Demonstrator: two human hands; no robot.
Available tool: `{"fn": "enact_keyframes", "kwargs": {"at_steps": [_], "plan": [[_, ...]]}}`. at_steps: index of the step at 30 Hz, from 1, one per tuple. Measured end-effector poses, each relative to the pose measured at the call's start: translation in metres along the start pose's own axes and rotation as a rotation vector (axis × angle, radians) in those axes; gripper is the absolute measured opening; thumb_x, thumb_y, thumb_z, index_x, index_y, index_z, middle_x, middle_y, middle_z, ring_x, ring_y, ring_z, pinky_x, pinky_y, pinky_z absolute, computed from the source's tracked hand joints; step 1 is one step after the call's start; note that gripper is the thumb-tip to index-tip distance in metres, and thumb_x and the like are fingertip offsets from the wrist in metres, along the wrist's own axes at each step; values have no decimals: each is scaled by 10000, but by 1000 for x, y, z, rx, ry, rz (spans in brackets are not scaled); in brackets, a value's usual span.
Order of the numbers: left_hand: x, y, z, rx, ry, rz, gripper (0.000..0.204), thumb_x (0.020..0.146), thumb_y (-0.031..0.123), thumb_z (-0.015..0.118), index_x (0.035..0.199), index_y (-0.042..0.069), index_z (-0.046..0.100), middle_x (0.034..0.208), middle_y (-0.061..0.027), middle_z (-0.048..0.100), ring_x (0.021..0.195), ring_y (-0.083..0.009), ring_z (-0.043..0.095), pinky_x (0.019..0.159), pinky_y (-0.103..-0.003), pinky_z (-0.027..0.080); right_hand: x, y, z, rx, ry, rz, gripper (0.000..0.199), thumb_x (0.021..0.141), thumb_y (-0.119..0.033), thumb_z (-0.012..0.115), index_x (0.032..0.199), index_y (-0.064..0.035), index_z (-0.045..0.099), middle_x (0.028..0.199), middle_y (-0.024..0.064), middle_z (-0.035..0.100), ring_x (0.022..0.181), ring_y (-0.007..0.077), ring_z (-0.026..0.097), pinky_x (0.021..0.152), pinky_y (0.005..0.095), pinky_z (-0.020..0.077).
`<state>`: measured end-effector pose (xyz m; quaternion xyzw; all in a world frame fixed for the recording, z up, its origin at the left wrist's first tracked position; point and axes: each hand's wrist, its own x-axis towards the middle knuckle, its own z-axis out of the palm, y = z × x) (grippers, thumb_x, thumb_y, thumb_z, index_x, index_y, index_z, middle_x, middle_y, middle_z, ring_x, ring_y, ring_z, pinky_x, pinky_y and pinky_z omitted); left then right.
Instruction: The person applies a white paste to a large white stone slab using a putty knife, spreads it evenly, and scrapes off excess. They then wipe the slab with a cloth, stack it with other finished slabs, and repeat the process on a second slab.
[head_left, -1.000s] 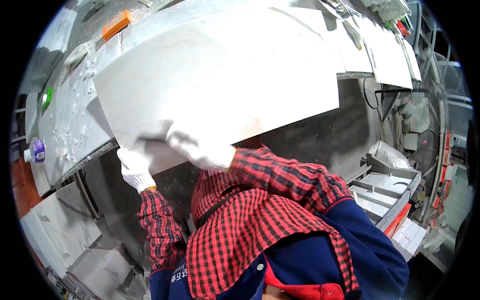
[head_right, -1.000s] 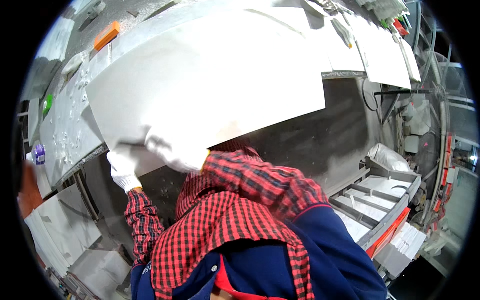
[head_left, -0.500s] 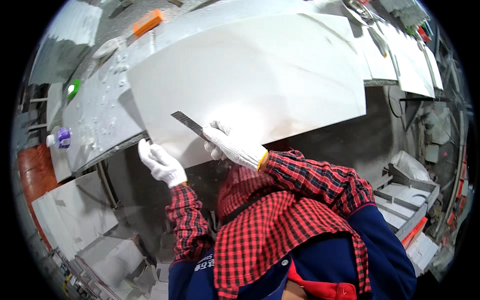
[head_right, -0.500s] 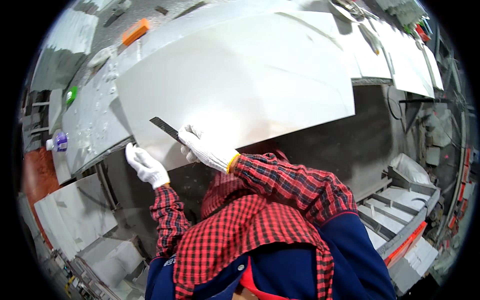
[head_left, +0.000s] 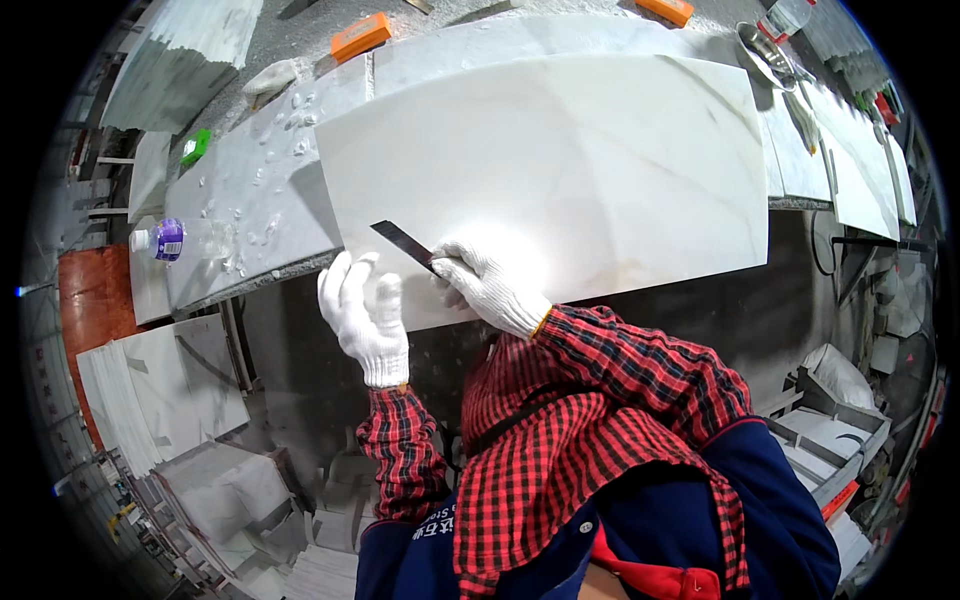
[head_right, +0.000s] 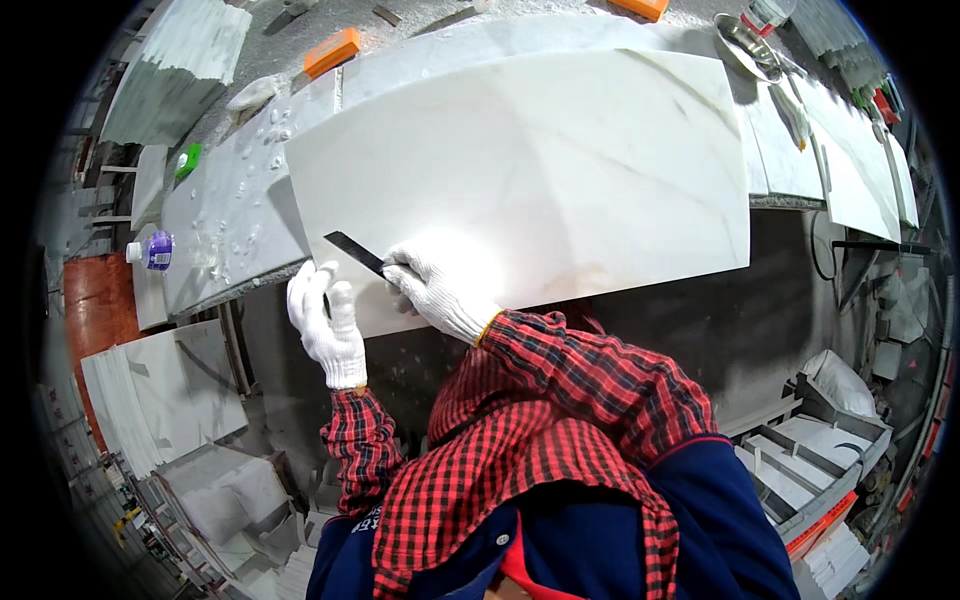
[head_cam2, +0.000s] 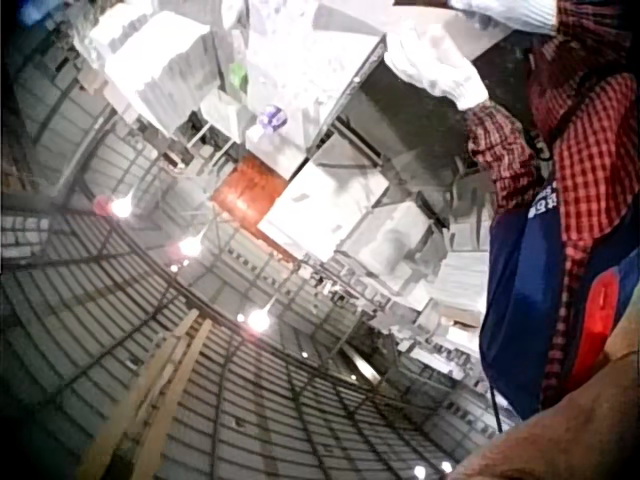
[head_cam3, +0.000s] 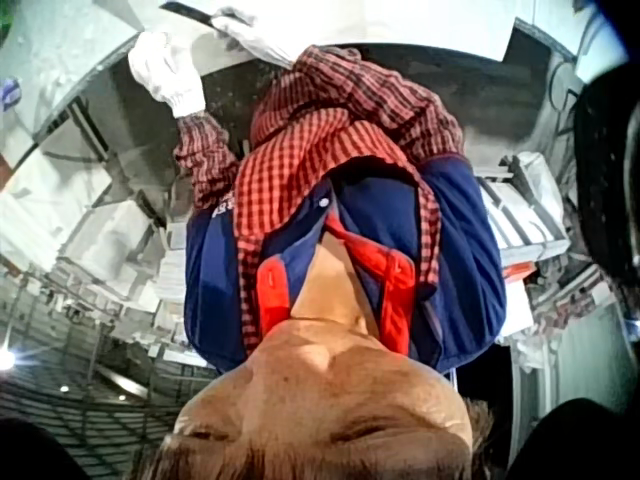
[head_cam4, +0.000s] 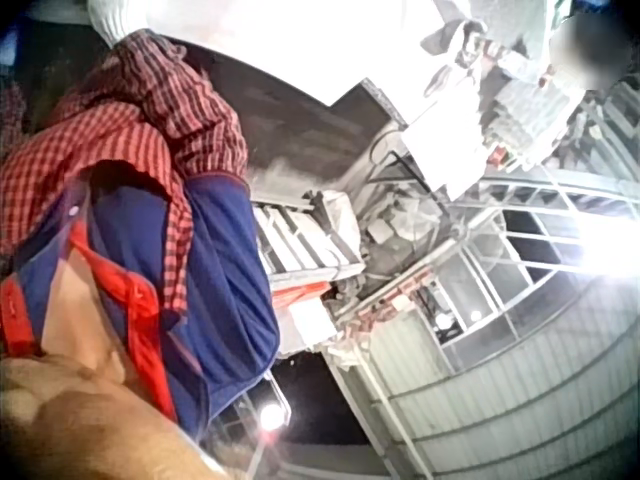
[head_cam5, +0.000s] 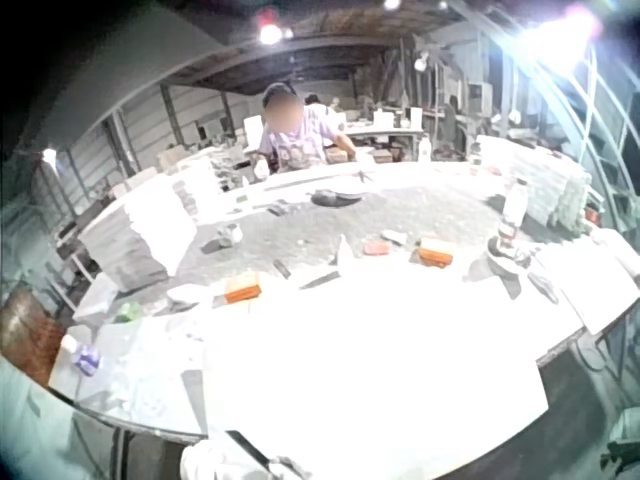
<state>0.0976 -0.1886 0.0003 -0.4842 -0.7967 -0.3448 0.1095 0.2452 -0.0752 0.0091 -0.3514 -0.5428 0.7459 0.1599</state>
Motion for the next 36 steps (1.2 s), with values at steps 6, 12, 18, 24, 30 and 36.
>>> {"fn": "enact_keyframes", "kwargs": {"at_steps": [6, 12, 18, 24, 30, 36], "plan": [[18, 33, 12, -311, -279, -417, 320, 867, 269, 773, 918, -37, 698, 1090, -129, 618, 1021, -256, 591, 897, -355, 477, -3, 4, 3, 98, -33, 26, 305, 1037, -269, 544, 1211, -23, 587, 874, 55, 654, 658, 108, 635, 616, 267, 540], [46, 32, 13, -735, -165, -677, 247, 952, 107, 669, 1178, 7, 684, 1043, 10, 672, 971, -100, 590, 880, -246, 465, 5, 17, -1, 55, -53, 24, 290, 1036, -304, 533, 1206, -79, 603, 801, 17, 675, 605, 91, 604, 558, 261, 498], [64, -21, -15, -534, 265, -565, 388, 1004, 280, 559, 1176, -52, 659, 1167, -148, 672, 1128, -225, 607, 1035, -360, 446, 2, 12, -4, 5, -113, -28, 210, 1025, -227, 558, 1134, -51, 591, 821, 14, 635, 666, 101, 654, 591, 261, 525], [-5, -44, 21, 52, -14, -696, 542, 1031, 507, 423, 1221, 42, 629, 1149, -145, 695, 1081, -284, 642, 974, -382, 467, 2, 22, -3, -153, -84, -240, 181, 1015, -183, 565, 1139, -54, 593, 845, 17, 658, 672, 94, 662, 641, 281, 543], [-13, -27, 28, -23, -69, -714, 613, 1024, 555, 410, 1149, 10, 664, 1046, -168, 708, 976, -315, 660, 877, -409, 496, -36, 19, -47, -496, 280, -456, 168, 901, -171, 632, 1021, -75, 700, 825, 109, 697, 779, 252, 691, 742, 383, 537], [-15, -27, 26, -20, -71, -737, 606, 1028, 538, 415, 1152, 0, 665, 1070, -162, 711, 1002, -312, 660, 890, -414, 491, -118, 32, -140, -555, 797, -77, 203, 912, -139, 686, 1101, -65, 697, 765, 87, 709, 647, 203, 693, 605, 308, 554]]}}
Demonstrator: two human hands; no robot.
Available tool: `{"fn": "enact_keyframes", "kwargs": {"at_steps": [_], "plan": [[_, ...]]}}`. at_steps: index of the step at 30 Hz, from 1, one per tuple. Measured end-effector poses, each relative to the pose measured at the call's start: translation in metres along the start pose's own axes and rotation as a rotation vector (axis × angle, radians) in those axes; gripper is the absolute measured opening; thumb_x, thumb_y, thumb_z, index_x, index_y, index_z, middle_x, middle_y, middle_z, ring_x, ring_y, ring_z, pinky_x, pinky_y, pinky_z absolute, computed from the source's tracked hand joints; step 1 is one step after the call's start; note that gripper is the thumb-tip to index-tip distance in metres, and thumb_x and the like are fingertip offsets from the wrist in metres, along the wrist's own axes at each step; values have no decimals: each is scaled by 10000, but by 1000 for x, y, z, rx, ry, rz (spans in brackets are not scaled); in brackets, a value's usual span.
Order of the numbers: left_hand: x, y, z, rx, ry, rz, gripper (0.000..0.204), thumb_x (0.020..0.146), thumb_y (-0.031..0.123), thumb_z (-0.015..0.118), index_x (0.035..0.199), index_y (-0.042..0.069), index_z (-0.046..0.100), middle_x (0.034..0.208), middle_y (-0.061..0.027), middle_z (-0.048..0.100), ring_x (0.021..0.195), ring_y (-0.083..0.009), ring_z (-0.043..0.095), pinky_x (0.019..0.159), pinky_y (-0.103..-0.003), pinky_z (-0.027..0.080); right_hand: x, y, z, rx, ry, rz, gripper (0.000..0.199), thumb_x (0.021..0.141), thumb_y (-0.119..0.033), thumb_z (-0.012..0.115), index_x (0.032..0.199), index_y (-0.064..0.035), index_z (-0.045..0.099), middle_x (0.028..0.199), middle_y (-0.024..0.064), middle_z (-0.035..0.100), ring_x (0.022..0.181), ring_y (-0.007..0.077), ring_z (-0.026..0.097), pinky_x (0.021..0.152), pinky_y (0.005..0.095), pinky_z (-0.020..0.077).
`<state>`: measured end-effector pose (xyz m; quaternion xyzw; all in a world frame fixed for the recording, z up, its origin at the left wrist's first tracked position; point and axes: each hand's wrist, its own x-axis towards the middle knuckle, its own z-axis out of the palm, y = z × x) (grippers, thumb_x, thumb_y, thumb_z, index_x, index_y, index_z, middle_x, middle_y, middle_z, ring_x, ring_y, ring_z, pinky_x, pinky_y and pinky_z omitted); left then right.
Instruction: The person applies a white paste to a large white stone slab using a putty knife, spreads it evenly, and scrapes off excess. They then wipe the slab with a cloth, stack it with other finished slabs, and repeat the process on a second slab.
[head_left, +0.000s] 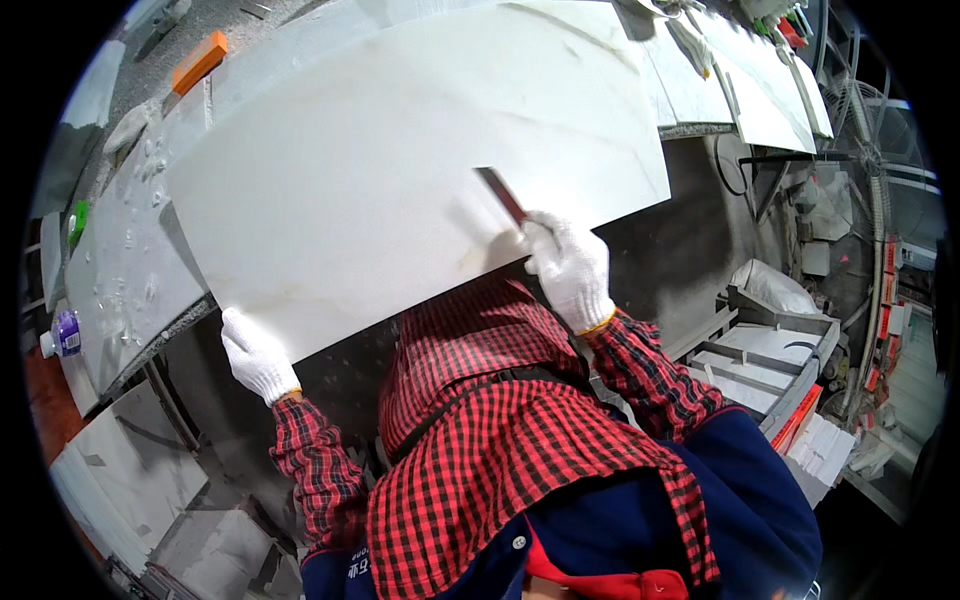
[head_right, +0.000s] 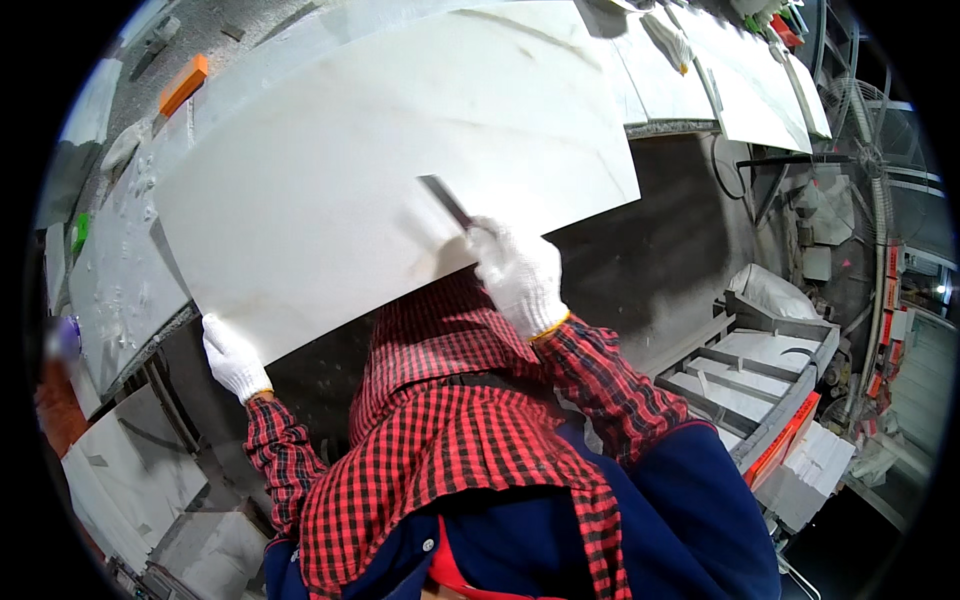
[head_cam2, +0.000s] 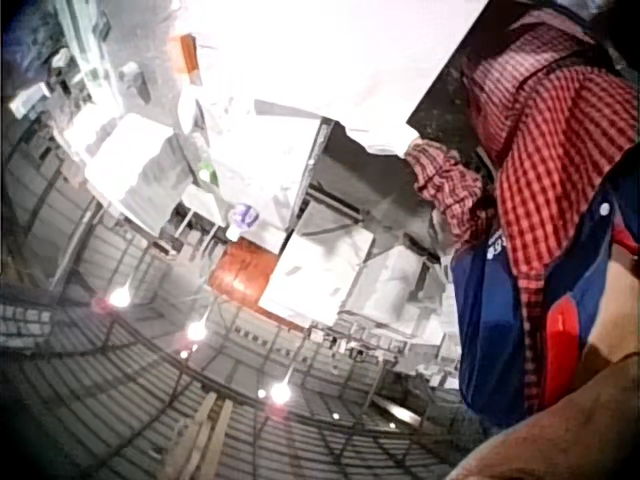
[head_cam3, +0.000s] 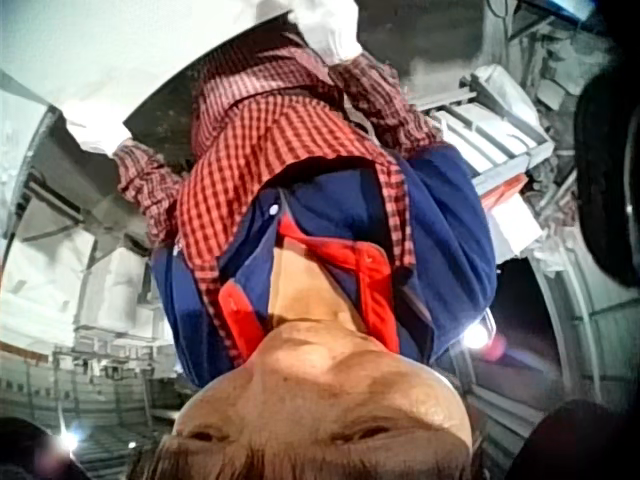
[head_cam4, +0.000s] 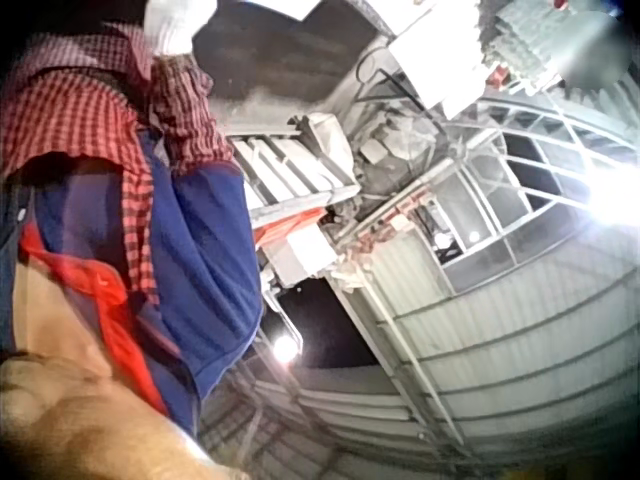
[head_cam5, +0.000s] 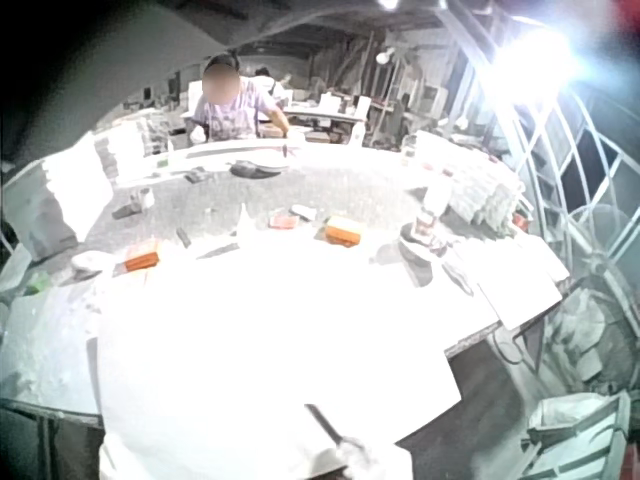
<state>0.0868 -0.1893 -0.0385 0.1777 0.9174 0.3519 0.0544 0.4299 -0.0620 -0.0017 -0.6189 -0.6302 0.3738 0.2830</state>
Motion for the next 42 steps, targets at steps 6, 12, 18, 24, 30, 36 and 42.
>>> {"fn": "enact_keyframes", "kwargs": {"at_steps": [6, 12, 18, 24, 30, 36, 42], "plan": [[5, -9, 6, 7, 6, 13, 621, 1026, 533, 427, 1217, -15, 648, 1165, -183, 691, 1097, -325, 638, 950, -407, 475, -3, 4, 8, -378, 85, -375, 401, 855, -107, 730, 1252, -102, 672, 844, 129, 709, 680, 241, 698, 624, 313, 546], [5, -9, 7, -23, 12, 3, 633, 1019, 543, 439, 1220, -20, 646, 1168, -176, 692, 1090, -323, 639, 956, -406, 472, -6, -22, 35, -517, -75, -448, 441, 856, -86, 667, 1292, -132, 620, 858, 84, 674, 740, 255, 677, 612, 344, 527], [2, 6, 0, -61, -29, -61, 638, 1009, 557, 452, 1206, -15, 653, 1149, -172, 698, 1077, -309, 641, 951, -399, 475, 6, -10, 26, -458, 49, -381, 406, 862, -104, 663, 1265, -147, 658, 757, 100, 663, 624, 278, 658, 578, 370, 523], [5, -6, 6, -40, 8, -30, 626, 1010, 556, 453, 1194, -6, 660, 1125, -165, 703, 1045, -301, 647, 936, -396, 477, 6, -36, 30, -482, -26, -445, 448, 852, -95, 669, 1296, -148, 641, 759, 112, 662, 618, 283, 654, 568, 363, 526], [6, -13, 8, -52, 10, 16, 621, 1007, 555, 459, 1196, -2, 658, 1133, -164, 700, 1058, -297, 645, 933, -396, 476, 2, -45, 37, -476, -225, -437, 495, 876, -56, 612, 1345, -215, 595, 801, 91, 661, 705, 281, 668, 570, 369, 521], [0, 9, 2, -67, -56, -87, 640, 1023, 534, 442, 1277, -25, 622, 1261, -177, 663, 1176, -292, 610, 1014, -372, 444, -18, -22, 28, -375, -717, -351, 296, 939, -118, 548, 1211, -228, 587, 797, 54, 646, 694, 232, 640, 559, 360, 484], [-1, 9, -1, -75, -55, -105, 645, 1021, 534, 448, 1270, -33, 624, 1252, -176, 668, 1159, -291, 618, 1000, -374, 447, -17, -6, -6, -384, -433, -448, 355, 942, -138, 582, 1291, -200, 600, 753, 74, 630, 665, 248, 641, 556, 347, 482]]}}
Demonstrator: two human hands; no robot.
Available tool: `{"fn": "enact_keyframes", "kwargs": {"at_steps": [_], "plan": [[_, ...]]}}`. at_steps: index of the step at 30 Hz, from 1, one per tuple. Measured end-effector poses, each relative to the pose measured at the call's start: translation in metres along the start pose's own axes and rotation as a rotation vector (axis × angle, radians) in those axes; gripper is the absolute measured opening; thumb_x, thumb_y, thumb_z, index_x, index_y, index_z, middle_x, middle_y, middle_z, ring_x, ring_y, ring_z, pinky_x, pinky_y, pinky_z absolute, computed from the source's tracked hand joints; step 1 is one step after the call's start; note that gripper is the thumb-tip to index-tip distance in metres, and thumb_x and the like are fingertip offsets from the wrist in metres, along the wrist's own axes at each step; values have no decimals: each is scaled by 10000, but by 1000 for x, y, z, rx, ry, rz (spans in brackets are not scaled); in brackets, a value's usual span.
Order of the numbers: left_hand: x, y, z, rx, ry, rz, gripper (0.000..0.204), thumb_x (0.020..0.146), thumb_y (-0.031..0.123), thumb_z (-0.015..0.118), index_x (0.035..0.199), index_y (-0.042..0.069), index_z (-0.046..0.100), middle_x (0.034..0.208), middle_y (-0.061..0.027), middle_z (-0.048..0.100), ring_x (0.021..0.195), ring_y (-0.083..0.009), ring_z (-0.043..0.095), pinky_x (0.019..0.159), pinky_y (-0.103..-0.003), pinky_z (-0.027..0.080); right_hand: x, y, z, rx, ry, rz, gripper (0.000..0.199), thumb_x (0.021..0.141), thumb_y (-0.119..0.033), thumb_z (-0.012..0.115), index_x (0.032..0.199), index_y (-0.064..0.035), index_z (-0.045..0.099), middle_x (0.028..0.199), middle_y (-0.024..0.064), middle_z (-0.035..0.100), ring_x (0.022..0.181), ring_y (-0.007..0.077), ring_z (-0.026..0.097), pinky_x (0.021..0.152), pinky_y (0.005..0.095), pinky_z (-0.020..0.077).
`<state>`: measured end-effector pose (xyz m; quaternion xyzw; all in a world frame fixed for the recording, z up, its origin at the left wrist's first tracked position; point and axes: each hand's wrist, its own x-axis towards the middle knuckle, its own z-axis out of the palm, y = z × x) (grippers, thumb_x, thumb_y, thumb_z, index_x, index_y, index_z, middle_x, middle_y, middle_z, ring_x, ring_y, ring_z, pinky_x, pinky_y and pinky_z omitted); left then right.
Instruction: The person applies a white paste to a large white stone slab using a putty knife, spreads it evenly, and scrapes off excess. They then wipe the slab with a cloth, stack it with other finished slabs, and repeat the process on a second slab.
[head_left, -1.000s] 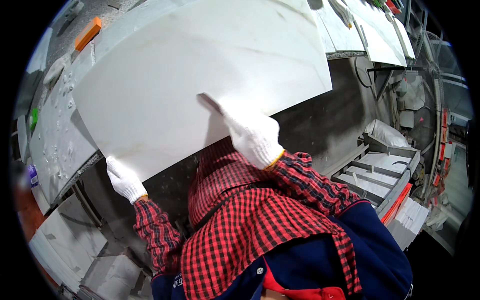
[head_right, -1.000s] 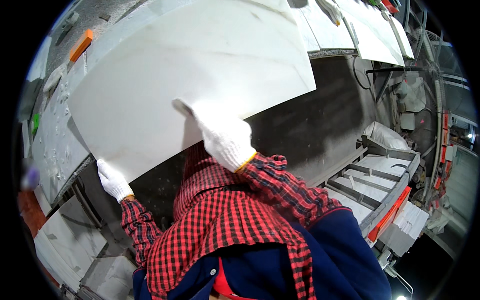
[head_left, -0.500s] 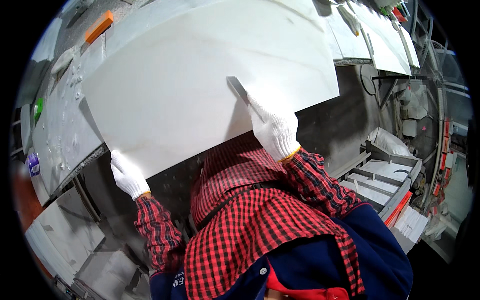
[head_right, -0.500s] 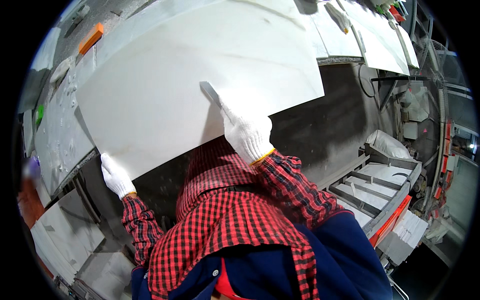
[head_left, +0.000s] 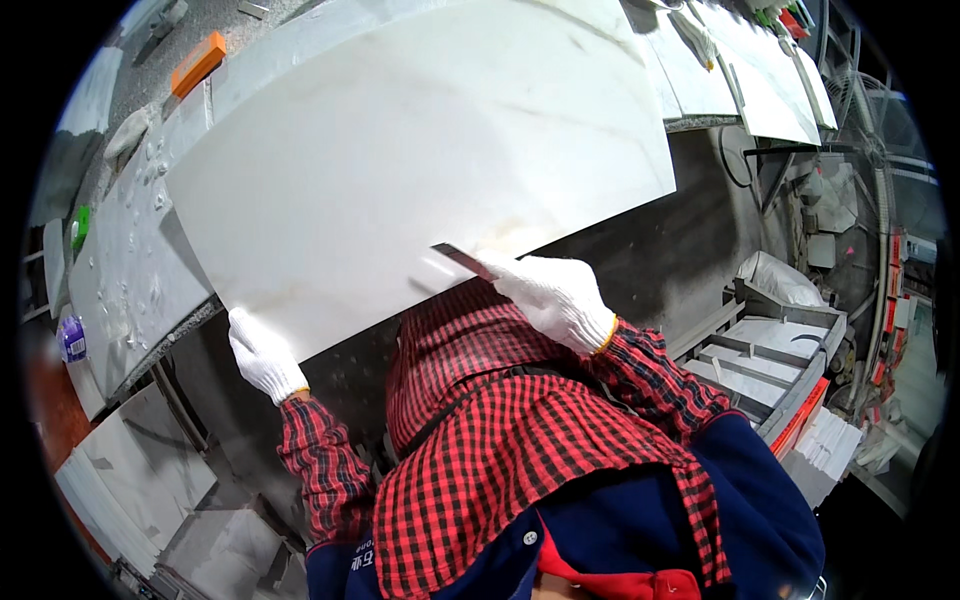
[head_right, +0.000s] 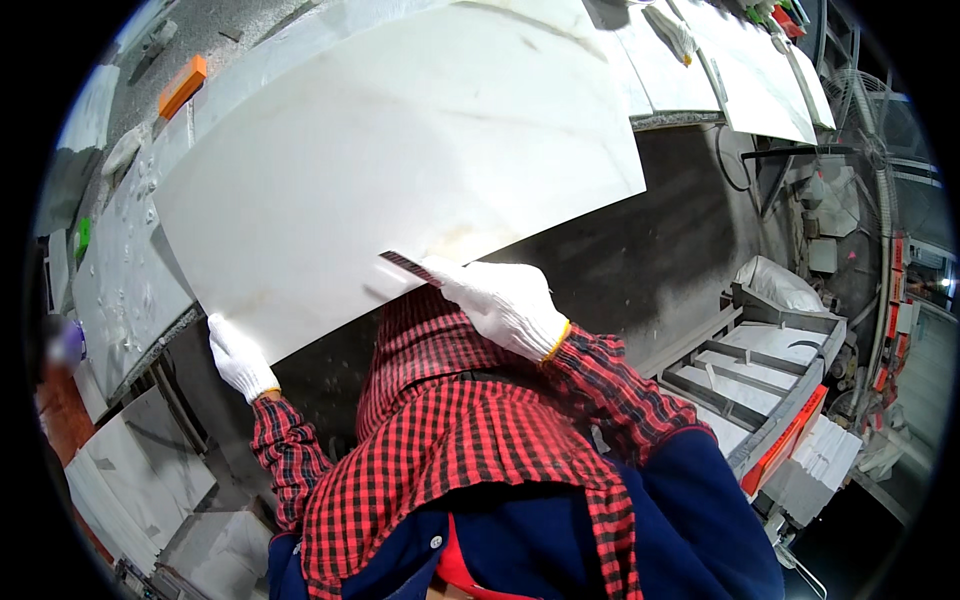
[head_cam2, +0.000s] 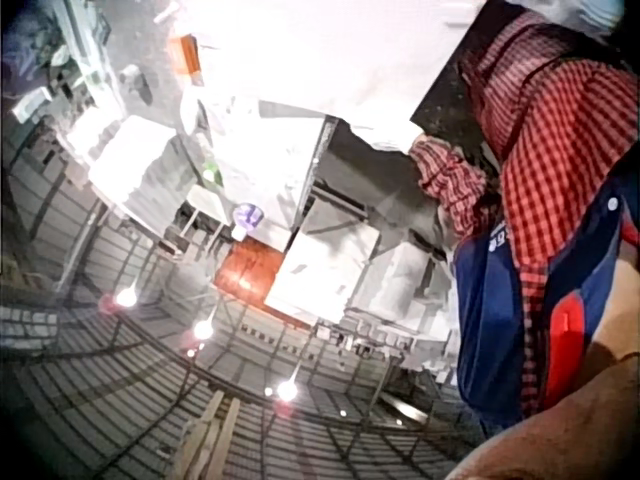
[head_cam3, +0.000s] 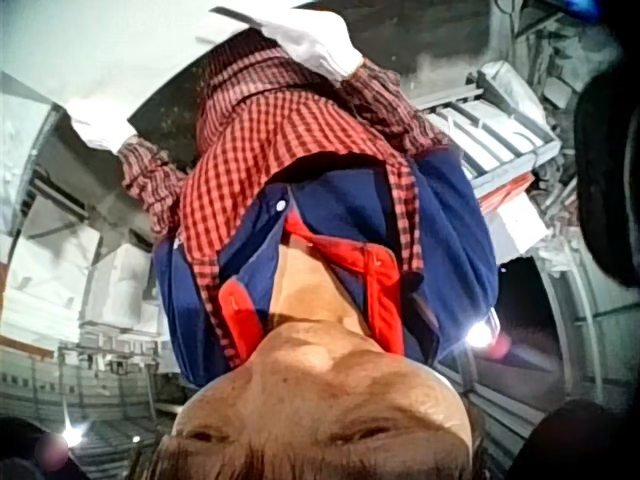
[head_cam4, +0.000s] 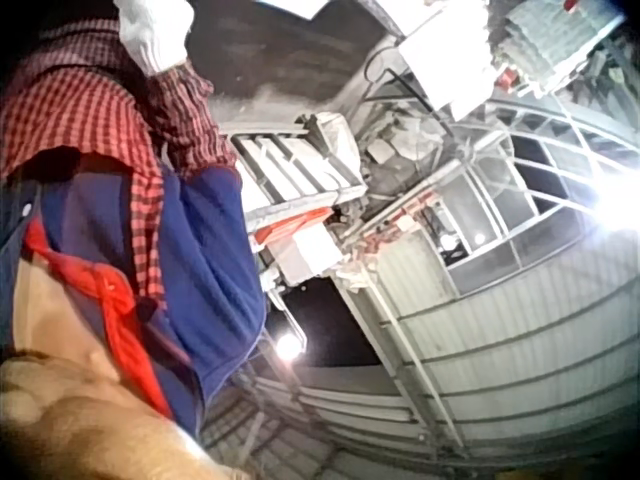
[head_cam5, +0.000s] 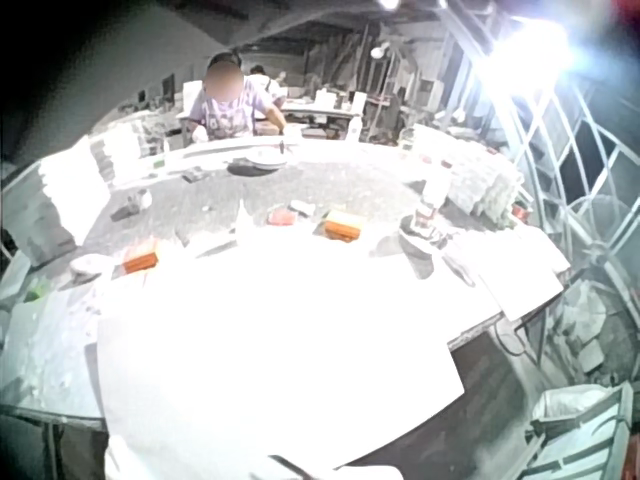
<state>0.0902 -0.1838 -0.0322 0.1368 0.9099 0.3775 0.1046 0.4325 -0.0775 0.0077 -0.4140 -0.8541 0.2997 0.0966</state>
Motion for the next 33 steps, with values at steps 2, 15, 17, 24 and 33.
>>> {"fn": "enact_keyframes", "kwargs": {"at_steps": [2, 15, 17, 24, 33], "plan": [[0, 0, 0, -1, 1, 2, 644, 1021, 536, 446, 1264, -31, 628, 1238, -174, 673, 1147, -292, 622, 992, -377, 452, -6, 5, 4, 61, 133, 6, 383, 930, -137, 604, 1309, -191, 596, 737, 77, 625, 651, 256, 640, 558, 352, 489], [0, -3, 3, -33, 50, 67, 597, 1016, 546, 453, 1113, 0, 675, 1009, -135, 712, 936, -262, 653, 863, -382, 491, 13, -16, 11, 37, -243, -66, 422, 930, -105, 546, 1328, -243, 572, 796, 69, 654, 671, 261, 652, 560, 369, 506], [2, -6, 4, -42, 53, 94, 592, 1015, 544, 459, 1106, 1, 676, 998, -131, 711, 926, -255, 652, 858, -382, 492, 22, -12, 8, 32, 104, 6, 390, 888, -45, 627, 1260, -163, 650, 871, 101, 683, 737, 238, 679, 628, 338, 534], [3, -10, 5, -48, 50, 75, 581, 1026, 528, 453, 1086, -8, 668, 972, -139, 708, 896, -265, 649, 838, -396, 494, 44, 0, 7, -60, 527, 122, 375, 843, -58, 739, 1214, -104, 705, 923, 145, 731, 771, 247, 728, 693, 308, 571], [4, -17, 14, -17, 135, 84, 580, 1020, 511, 468, 1099, -26, 673, 1003, -173, 713, 945, -291, 656, 860, -395, 489, 66, -42, -7, -123, 82, 61, 549, 974, -86, 472, 1462, -337, 468, 950, 75, 657, 837, 282, 653, 705, 393, 558]]}}
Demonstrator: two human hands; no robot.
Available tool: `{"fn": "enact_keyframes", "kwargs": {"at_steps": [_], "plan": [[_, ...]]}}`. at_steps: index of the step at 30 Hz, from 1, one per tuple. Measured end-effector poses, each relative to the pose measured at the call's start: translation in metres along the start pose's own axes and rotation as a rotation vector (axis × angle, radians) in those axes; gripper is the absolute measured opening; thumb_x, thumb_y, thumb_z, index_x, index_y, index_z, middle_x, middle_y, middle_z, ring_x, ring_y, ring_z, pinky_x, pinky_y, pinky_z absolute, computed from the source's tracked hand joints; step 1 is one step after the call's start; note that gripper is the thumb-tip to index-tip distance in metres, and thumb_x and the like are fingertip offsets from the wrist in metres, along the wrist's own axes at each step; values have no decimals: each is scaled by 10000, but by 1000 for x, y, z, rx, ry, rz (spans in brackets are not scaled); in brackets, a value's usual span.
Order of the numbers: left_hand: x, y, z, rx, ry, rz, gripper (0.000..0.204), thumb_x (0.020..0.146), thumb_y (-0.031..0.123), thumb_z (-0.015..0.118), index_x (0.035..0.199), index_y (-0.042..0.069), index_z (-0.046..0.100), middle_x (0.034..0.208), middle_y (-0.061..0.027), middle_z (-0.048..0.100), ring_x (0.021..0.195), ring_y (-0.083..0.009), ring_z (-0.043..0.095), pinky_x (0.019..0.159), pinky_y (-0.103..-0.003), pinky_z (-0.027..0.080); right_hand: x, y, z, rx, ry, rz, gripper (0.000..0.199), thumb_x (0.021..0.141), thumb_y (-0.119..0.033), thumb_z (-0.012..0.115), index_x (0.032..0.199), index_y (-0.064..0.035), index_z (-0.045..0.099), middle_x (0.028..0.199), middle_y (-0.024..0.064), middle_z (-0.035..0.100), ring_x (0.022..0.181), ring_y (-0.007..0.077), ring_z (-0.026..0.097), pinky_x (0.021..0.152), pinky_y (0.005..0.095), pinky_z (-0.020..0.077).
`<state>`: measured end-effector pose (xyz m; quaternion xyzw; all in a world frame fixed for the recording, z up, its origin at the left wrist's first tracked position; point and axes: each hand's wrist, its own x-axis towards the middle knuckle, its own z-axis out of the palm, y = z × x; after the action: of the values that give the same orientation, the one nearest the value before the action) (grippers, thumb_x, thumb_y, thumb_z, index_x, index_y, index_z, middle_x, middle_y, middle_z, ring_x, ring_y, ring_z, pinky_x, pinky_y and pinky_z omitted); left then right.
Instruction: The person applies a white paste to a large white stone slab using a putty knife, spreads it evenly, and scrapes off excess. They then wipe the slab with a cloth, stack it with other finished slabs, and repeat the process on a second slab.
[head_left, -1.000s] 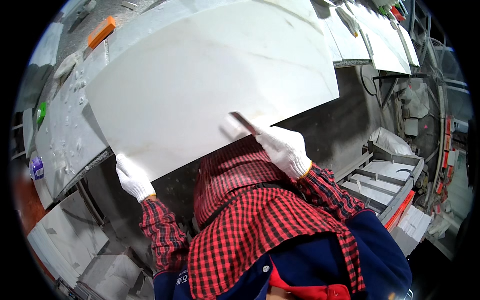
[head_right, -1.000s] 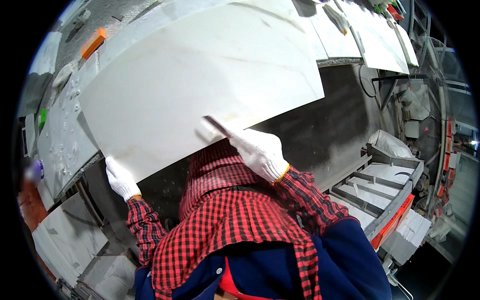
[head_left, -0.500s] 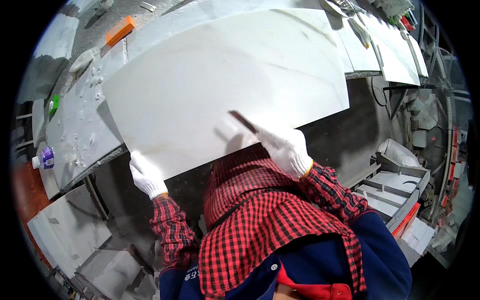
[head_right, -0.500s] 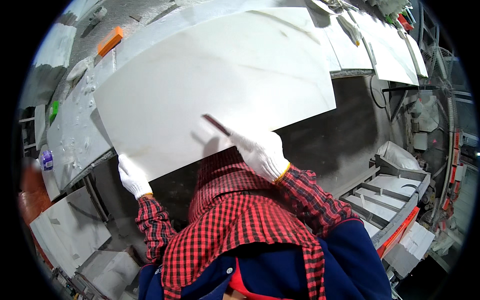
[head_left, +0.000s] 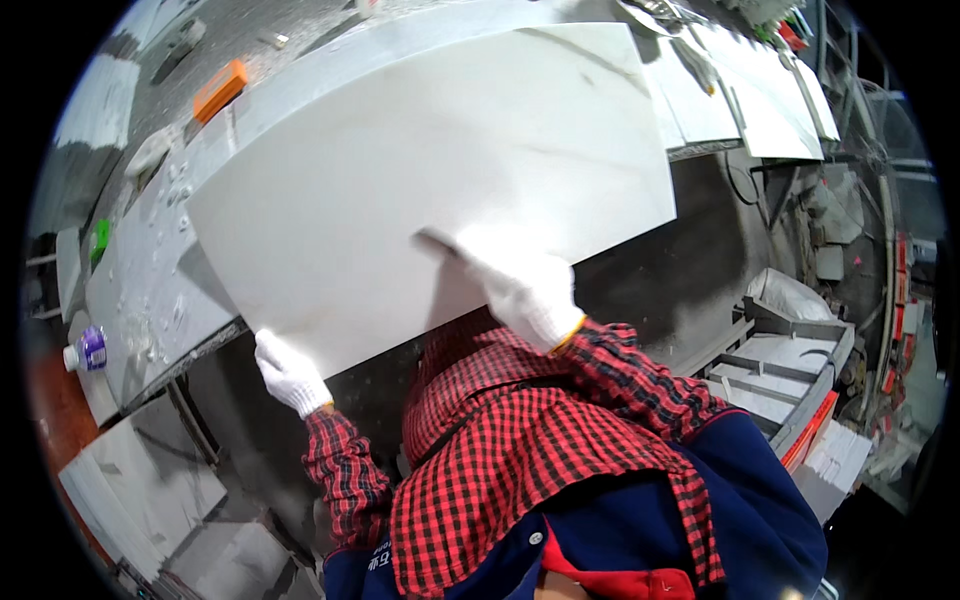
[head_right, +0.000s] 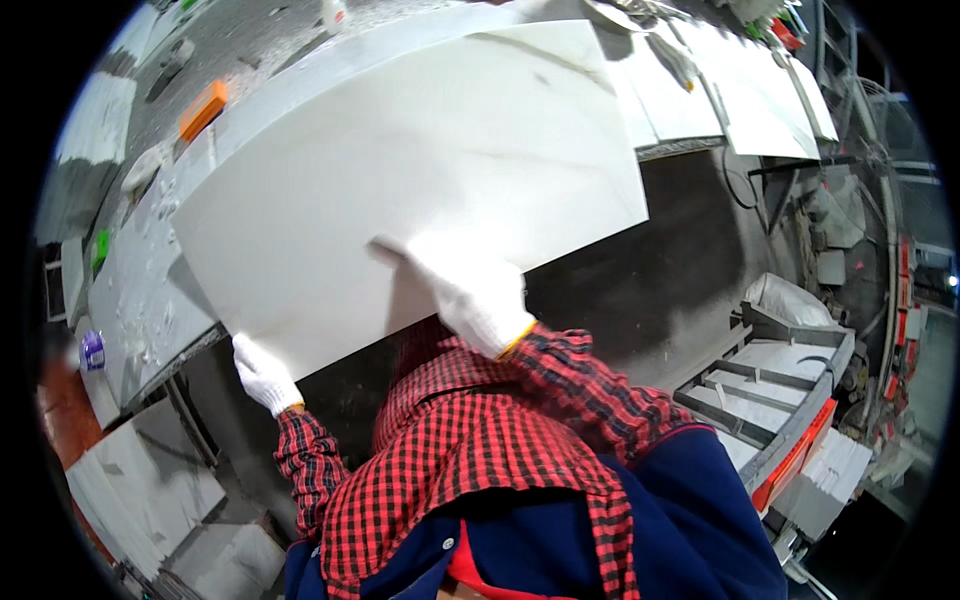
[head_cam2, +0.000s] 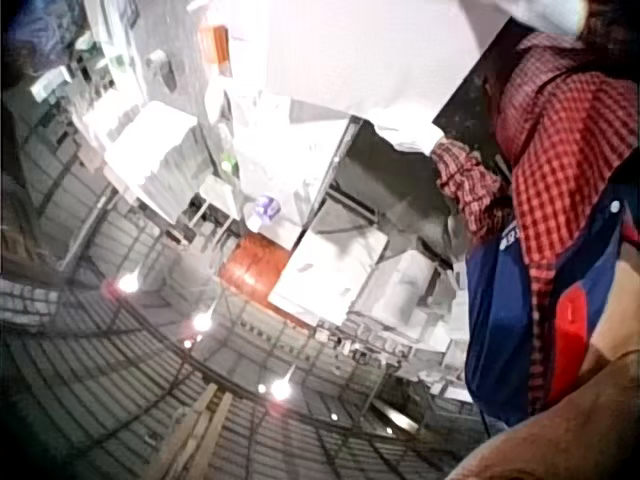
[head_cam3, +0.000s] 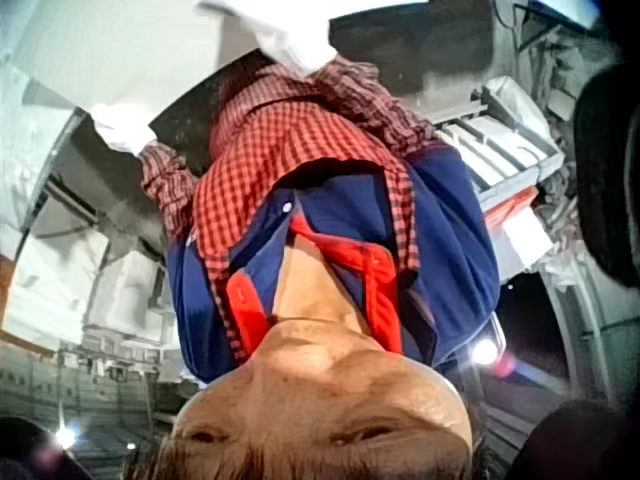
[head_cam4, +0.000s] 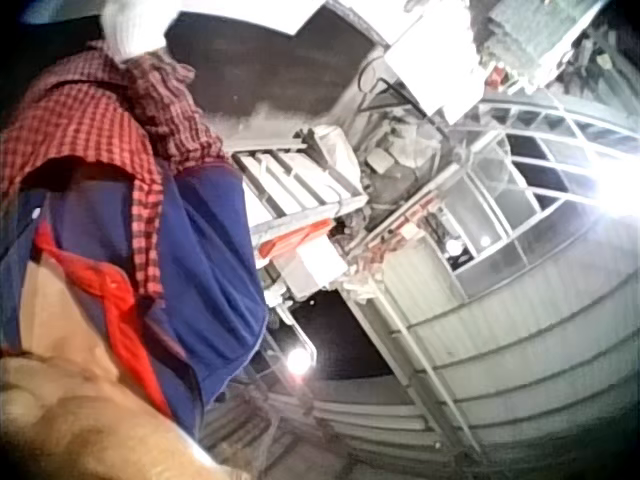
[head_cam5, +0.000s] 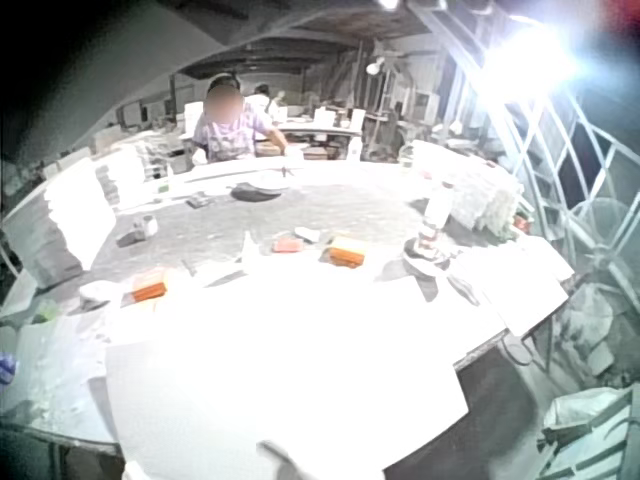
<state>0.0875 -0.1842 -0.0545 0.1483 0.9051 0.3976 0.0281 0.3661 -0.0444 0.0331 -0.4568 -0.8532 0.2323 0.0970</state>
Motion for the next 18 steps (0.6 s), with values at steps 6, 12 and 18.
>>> {"fn": "enact_keyframes", "kwargs": {"at_steps": [6, 12, 18], "plan": [[1, 5, -5, 7, -58, -22, 599, 1016, 526, 472, 1148, -26, 664, 1074, -175, 707, 997, -304, 653, 899, -396, 484, -31, 34, 24, 58, 13, -99, 457, 886, -93, 605, 1307, -270, 613, 965, 44, 689, 832, 273, 675, 636, 372, 546], [1, 2, -7, -9, -100, -57, 600, 1030, 503, 455, 1250, -24, 639, 1230, -178, 678, 1157, -291, 626, 1005, -377, 453, -25, 85, 19, 52, 580, 24, 344, 859, -135, 725, 1202, -157, 718, 794, 70, 688, 570, 231, 639, 532, 331, 523], [0, -7, 2, -51, 4, 34, 533, 1032, 464, 491, 1083, -35, 669, 973, -166, 715, 904, -282, 661, 830, -390, 501, 9, 6, 13, 43, -21, -119, 489, 923, -150, 577, 1387, -299, 540, 795, 45, 631, 703, 266, 627, 611, 377, 531]]}}
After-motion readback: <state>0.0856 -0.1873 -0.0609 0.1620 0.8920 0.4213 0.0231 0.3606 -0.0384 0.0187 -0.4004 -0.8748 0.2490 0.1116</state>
